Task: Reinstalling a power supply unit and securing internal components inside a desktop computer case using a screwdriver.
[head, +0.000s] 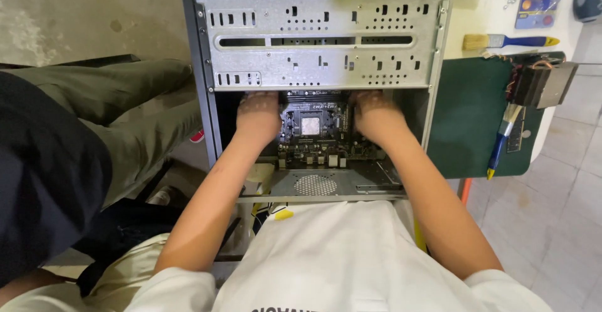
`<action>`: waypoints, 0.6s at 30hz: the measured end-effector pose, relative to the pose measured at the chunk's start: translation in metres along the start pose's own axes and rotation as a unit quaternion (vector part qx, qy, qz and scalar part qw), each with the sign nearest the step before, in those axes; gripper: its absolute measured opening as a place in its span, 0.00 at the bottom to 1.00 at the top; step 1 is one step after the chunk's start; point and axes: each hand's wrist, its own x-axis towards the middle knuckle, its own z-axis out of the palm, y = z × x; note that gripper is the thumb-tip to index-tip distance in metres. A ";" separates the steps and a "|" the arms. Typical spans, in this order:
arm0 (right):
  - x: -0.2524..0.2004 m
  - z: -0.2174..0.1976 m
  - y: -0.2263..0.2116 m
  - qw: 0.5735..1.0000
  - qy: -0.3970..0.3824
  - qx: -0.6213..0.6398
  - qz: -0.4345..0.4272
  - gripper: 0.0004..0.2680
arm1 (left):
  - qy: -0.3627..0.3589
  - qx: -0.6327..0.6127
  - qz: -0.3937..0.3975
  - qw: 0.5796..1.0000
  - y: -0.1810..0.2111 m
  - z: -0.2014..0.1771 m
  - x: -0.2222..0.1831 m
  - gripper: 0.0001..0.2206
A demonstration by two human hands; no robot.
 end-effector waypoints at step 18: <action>0.082 0.077 0.064 0.990 -0.061 -0.109 0.068 0.13 | -0.250 -0.274 -0.262 0.891 0.039 -0.084 0.016 0.26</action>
